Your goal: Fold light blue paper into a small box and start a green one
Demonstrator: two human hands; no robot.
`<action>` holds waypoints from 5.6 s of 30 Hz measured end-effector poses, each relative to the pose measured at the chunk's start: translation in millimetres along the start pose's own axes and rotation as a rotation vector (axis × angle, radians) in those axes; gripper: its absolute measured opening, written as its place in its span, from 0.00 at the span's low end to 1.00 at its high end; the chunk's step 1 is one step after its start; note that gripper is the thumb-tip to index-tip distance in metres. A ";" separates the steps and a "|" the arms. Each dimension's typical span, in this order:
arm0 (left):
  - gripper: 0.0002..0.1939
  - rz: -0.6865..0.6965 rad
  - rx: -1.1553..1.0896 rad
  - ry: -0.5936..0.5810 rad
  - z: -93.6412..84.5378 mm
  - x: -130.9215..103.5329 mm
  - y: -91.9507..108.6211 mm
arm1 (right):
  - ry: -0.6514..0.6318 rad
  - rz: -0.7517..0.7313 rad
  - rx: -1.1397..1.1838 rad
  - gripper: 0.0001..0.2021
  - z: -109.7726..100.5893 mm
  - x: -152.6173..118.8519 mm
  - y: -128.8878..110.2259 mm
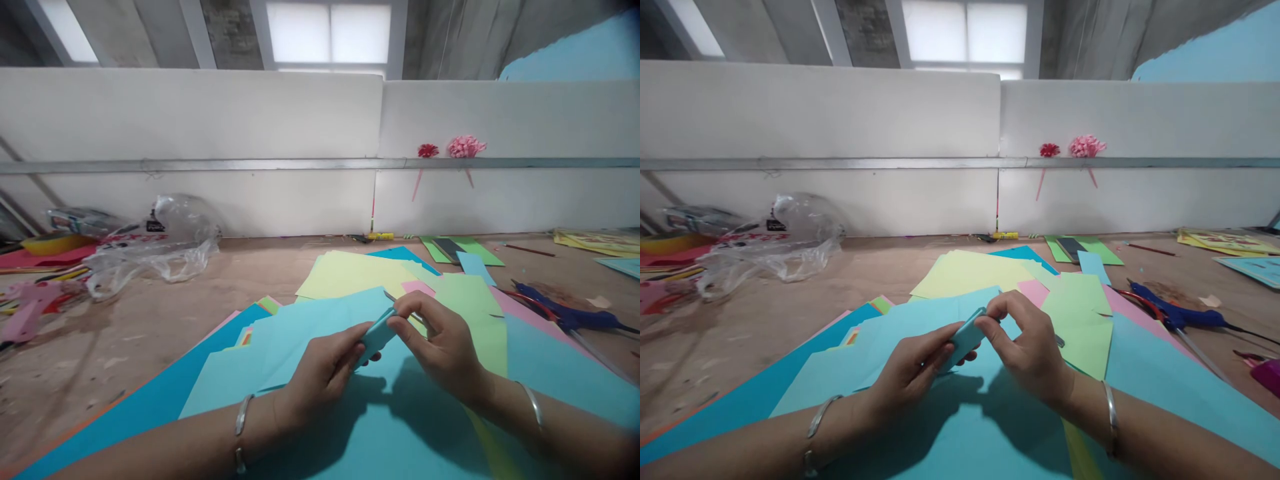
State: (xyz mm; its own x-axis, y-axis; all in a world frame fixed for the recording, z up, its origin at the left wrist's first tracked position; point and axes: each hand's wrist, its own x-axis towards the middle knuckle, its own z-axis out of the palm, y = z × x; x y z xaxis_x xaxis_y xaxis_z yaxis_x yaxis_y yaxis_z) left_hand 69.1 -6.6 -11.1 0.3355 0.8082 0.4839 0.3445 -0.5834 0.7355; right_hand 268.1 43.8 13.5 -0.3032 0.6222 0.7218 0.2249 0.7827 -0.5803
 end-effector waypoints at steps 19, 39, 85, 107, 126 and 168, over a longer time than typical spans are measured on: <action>0.10 -0.382 0.286 0.085 -7.6 13.4 -6.6 | -0.348 0.628 -0.012 0.08 1.9 14.4 23.7; 0.11 -0.431 0.192 0.103 -9.9 14.9 -11.0 | -0.421 0.610 0.083 0.09 1.0 15.1 29.1; 0.14 0.014 1.002 -0.442 -1.0 6.4 -3.6 | -0.607 -0.446 -1.157 0.14 15.8 -23.1 19.6; 0.11 0.024 1.010 -0.427 -1.0 4.8 -4.0 | -0.589 -0.426 -1.189 0.08 17.5 -38.4 -12.9; 0.11 0.042 1.040 -0.431 0.0 4.8 -4.2 | -0.939 -0.209 -1.372 0.09 13.5 -37.7 -29.1; 0.07 -0.087 1.129 -0.423 5.0 2.0 17.8 | -0.702 -0.445 -1.164 0.10 17.8 -34.8 -7.6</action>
State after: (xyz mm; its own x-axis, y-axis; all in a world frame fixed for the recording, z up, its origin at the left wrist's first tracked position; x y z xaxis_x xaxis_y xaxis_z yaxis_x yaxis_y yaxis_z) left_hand 80.2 -15.8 0.6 0.4609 0.8812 0.1049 0.8811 -0.4403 -0.1728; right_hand 260.4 15.9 -13.9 -0.8588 0.4598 0.2259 0.5052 0.6866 0.5229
